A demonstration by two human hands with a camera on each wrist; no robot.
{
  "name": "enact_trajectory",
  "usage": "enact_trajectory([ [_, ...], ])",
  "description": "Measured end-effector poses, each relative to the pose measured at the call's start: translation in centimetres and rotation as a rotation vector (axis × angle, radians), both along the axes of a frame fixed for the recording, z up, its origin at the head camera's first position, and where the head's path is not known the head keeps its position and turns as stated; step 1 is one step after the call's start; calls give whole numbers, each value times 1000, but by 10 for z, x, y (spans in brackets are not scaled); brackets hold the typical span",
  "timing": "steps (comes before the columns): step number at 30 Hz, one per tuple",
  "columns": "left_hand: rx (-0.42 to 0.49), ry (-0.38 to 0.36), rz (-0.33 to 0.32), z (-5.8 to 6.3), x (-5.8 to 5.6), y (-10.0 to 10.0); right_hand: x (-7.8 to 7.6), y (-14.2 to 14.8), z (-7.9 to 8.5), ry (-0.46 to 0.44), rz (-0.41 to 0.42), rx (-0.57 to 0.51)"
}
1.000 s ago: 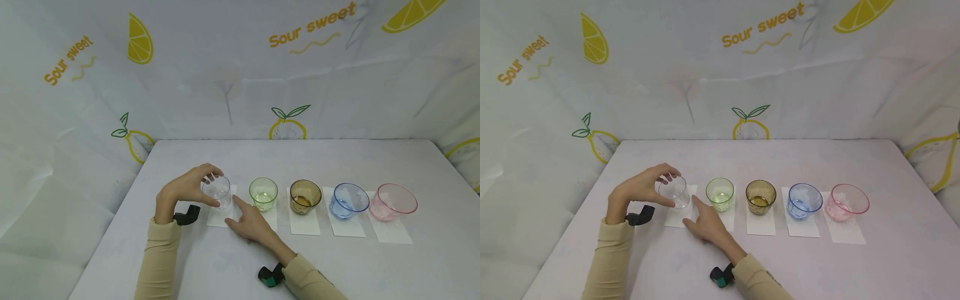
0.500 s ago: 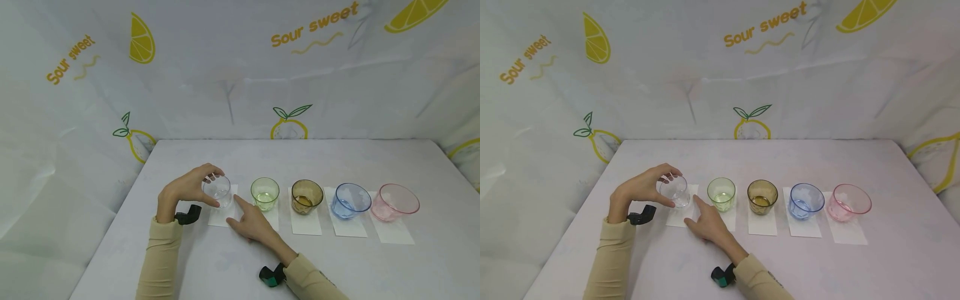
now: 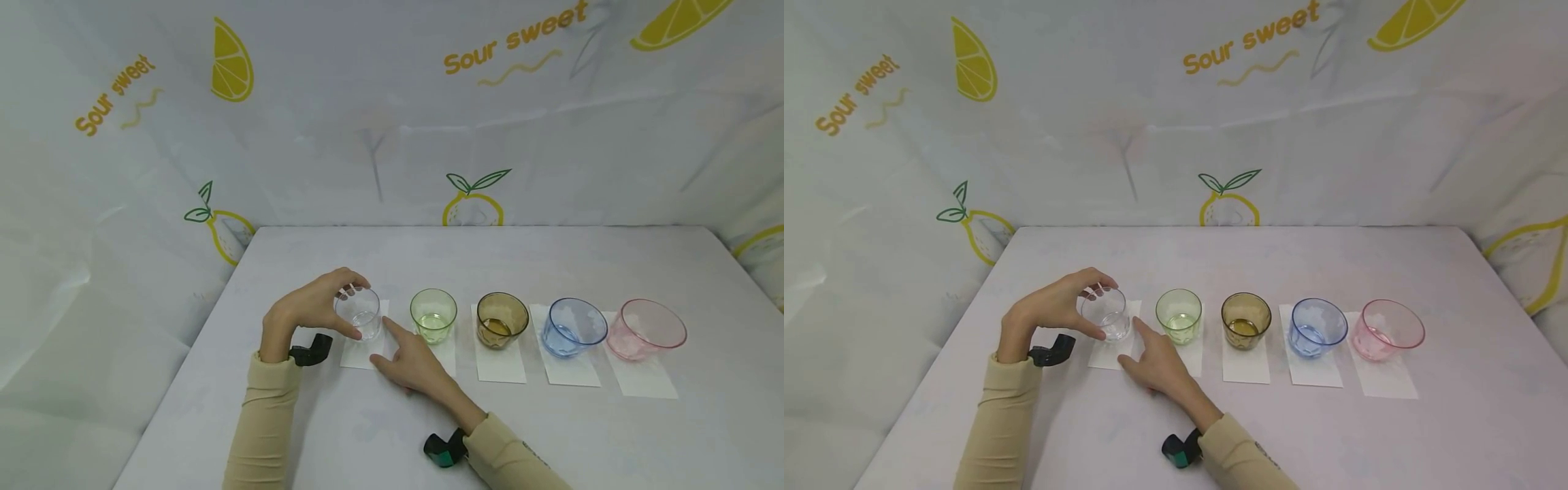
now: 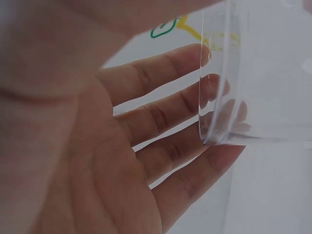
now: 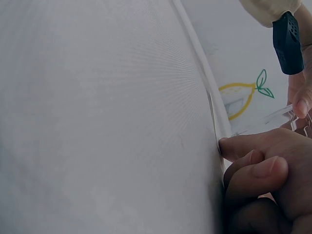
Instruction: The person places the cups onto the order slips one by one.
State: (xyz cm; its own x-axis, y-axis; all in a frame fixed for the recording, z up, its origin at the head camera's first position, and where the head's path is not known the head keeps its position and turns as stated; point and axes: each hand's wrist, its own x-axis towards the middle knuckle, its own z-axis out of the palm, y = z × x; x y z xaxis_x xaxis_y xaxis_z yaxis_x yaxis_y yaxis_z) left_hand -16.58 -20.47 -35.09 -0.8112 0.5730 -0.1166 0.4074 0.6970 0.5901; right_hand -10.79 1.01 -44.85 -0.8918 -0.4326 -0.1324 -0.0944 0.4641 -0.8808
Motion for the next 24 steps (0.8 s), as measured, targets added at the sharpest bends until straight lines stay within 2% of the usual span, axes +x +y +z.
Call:
enact_trajectory([
  [24, -3, -44, 19, -4, -3, 2, -1, 1, -1, 12, 6, -10],
])
